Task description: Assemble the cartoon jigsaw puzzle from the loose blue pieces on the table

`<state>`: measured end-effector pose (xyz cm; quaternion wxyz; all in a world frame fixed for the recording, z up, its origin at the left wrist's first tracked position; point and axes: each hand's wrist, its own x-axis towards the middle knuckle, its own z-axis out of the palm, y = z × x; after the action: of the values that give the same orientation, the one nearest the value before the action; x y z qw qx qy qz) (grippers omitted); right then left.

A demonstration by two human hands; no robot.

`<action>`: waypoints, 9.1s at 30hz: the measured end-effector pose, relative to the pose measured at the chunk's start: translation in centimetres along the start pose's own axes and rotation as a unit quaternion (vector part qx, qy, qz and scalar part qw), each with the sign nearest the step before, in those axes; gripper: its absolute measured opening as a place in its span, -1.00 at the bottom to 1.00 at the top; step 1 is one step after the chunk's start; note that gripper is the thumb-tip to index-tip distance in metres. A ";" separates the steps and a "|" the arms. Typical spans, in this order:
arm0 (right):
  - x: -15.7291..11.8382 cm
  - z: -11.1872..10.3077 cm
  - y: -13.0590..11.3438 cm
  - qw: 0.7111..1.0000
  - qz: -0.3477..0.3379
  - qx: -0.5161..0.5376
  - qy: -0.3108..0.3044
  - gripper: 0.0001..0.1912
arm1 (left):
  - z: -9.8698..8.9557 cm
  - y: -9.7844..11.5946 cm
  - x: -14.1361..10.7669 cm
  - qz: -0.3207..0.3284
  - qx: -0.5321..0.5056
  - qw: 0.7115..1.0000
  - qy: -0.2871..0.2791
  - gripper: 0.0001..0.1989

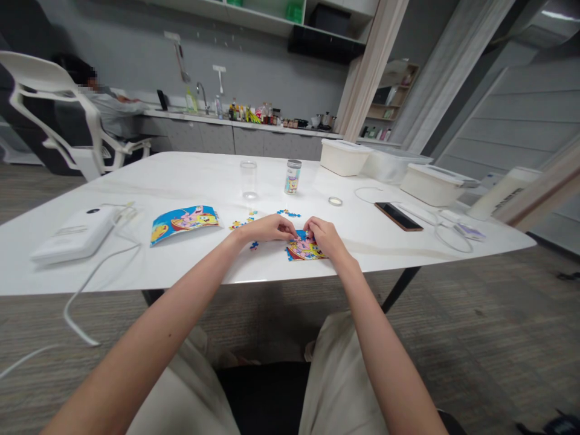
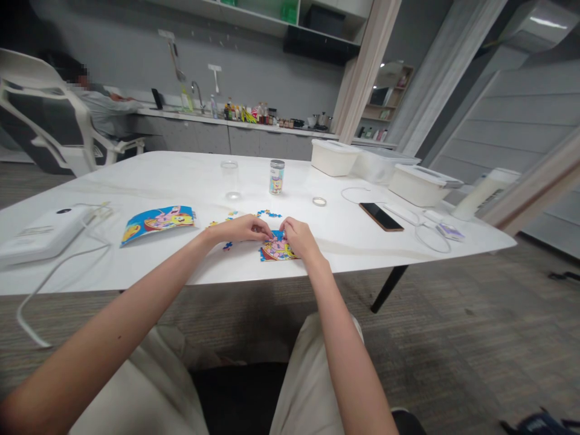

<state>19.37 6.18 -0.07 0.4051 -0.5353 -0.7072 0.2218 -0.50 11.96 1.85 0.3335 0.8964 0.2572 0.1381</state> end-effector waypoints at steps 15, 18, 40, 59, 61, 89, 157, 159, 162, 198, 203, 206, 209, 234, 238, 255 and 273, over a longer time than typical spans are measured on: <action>0.0 0.0 0.1 1.000 -0.007 -0.009 0.000 -0.76 | -0.3 0.3 -0.3 -0.017 0.009 1.000 0.003 -0.74; 0.0 -0.1 0.1 1.000 -0.001 -0.006 -0.003 -0.76 | -0.4 0.5 -0.4 -0.030 0.009 1.000 0.000 -0.72; 0.1 0.0 0.3 1.000 -0.001 -0.013 -0.007 -0.75 | -0.3 0.5 -0.5 -0.017 -0.022 1.000 0.000 -0.76; 0.0 -0.1 0.1 1.000 0.003 -0.015 -0.010 -0.76 | 0.4 0.4 0.0 0.009 -0.046 0.999 0.024 -0.72; 0.0 0.0 0.0 1.000 0.006 -0.014 -0.011 -0.76 | 0.4 0.5 0.0 0.013 -0.055 0.998 0.025 -0.74; -0.5 0.0 -1.1 0.991 -0.088 -0.085 -0.045 -0.87 | 0.6 0.3 0.0 -0.024 -0.084 0.995 0.042 -0.86; -0.7 0.1 -1.2 0.993 -0.111 -0.016 -0.048 -0.93 | 0.1 0.8 -0.5 0.020 -0.090 0.995 0.035 -0.76; -0.7 0.1 -1.3 0.993 -0.112 -0.018 -0.043 -0.93 | 0.2 0.8 -0.5 0.021 -0.096 0.995 0.033 -0.75; -0.8 0.1 -1.3 0.992 -0.117 -0.020 -0.042 -0.92 | 0.3 0.6 -0.4 0.024 -0.105 0.994 0.035 -0.75; -0.6 0.2 -0.8 0.993 -0.100 -0.030 -0.063 -0.89 | 0.4 0.6 -0.3 0.010 -0.037 0.999 0.038 -0.76; -0.5 0.3 -0.6 0.992 -0.101 -0.031 -0.064 -0.87 | 0.5 0.4 -0.2 0.018 -0.020 0.999 0.039 -0.74; -0.4 0.3 -0.5 0.991 -0.106 -0.035 -0.067 -0.87 | 0.6 0.4 -0.2 0.016 -0.006 0.999 0.035 -0.73; -0.4 0.3 -0.4 0.991 -0.107 -0.037 -0.073 -0.86 | 0.6 0.5 -0.2 0.013 0.005 0.999 0.035 -0.73; -0.5 0.4 -0.7 0.992 -0.104 -0.041 -0.049 -0.83 | 0.6 0.7 -0.3 0.025 0.050 0.997 0.046 -0.70; -0.4 0.3 -0.6 0.992 -0.103 -0.042 -0.055 -0.84 | 0.7 0.6 -0.3 0.029 0.054 0.997 0.047 -0.71; -0.4 0.3 -0.4 0.992 -0.099 -0.025 -0.077 -0.84 | 0.3 1.0 -1.1 0.087 0.103 0.991 0.026 -0.80; -0.2 0.5 -0.4 0.995 -0.076 -0.006 -0.061 -0.84 | 0.5 1.0 -1.4 -0.015 0.402 0.912 0.075 -0.73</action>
<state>18.75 5.87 -0.10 0.3740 -0.4679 -0.7704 0.2183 -1.10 10.29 2.05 -0.0732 0.9376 0.3290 0.0850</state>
